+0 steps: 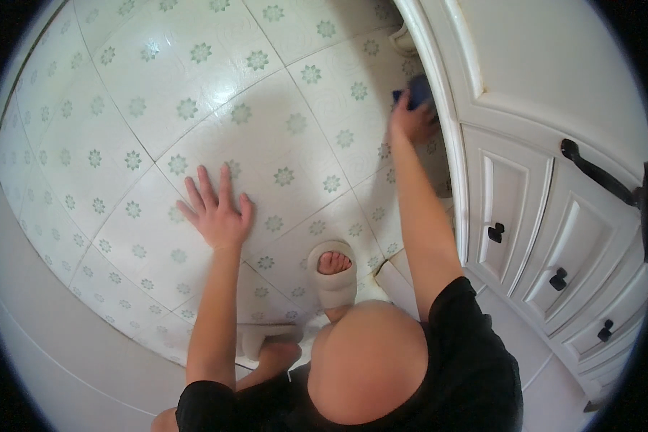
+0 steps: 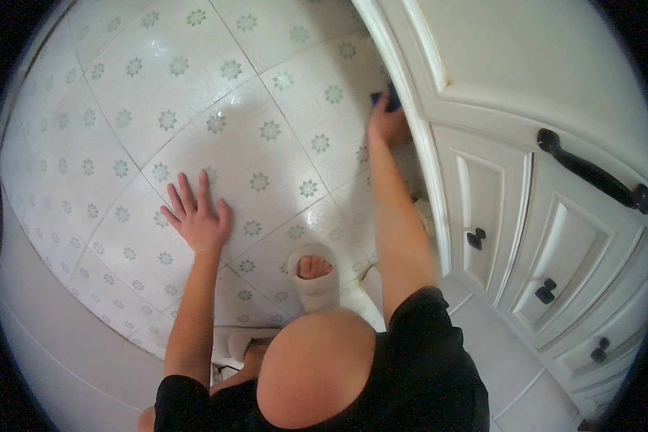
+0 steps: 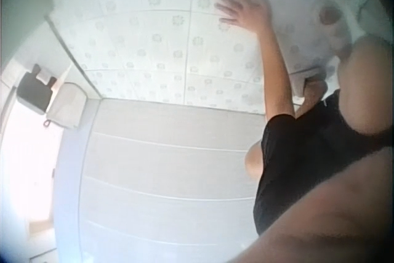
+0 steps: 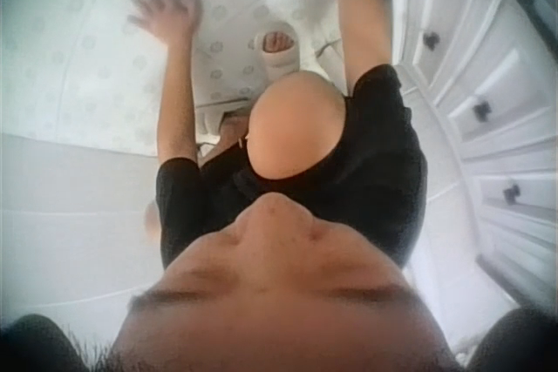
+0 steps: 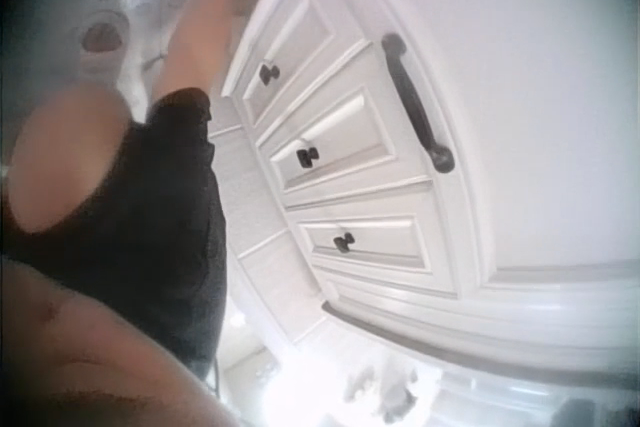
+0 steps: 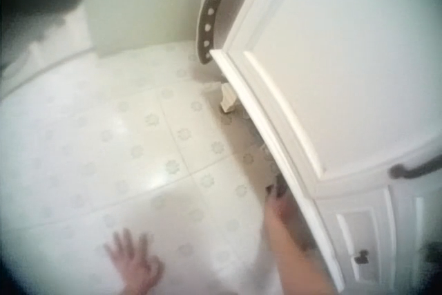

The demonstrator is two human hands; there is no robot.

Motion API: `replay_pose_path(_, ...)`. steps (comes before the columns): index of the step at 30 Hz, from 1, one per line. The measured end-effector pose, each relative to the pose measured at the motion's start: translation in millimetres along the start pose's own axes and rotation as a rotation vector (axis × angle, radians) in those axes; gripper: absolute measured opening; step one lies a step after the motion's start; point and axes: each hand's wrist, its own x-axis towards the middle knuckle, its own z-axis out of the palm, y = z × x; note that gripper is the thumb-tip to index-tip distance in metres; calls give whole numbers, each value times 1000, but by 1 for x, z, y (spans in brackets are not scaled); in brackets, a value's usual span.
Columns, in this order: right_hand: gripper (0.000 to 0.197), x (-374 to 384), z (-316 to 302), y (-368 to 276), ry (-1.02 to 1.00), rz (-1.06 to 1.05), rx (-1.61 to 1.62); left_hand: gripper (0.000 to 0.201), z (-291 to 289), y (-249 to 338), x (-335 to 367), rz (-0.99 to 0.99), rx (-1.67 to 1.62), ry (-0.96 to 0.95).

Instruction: The person cleans the bathroom floor by hand with a blue cloth, wiping several sections of the tiled surface around the toilet and cabinets.

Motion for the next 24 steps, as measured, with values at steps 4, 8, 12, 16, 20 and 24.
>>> replay_pose_path(4,71,-93,13,-18,20,-660,49,69,-1,-9,-6,-39,-4,-35)
replay_pose_path(8,79,-219,-25,42,-444,-1099,152,72,2,-15,-9,-42,-73,-38)
replay_pose_path(12,84,-177,-31,74,-560,-1147,103,72,-1,-17,-7,-26,-77,-22)
replay_pose_path(16,78,-57,1,19,-45,-697,-80,73,-2,-11,-6,-37,-96,-26)
replay_pose_path(20,80,-40,28,-80,55,-624,5,80,1,-9,-7,-25,-72,-52)
replay_pose_path(24,72,-122,22,-150,-24,-995,20,84,1,-16,-8,-17,-179,36)
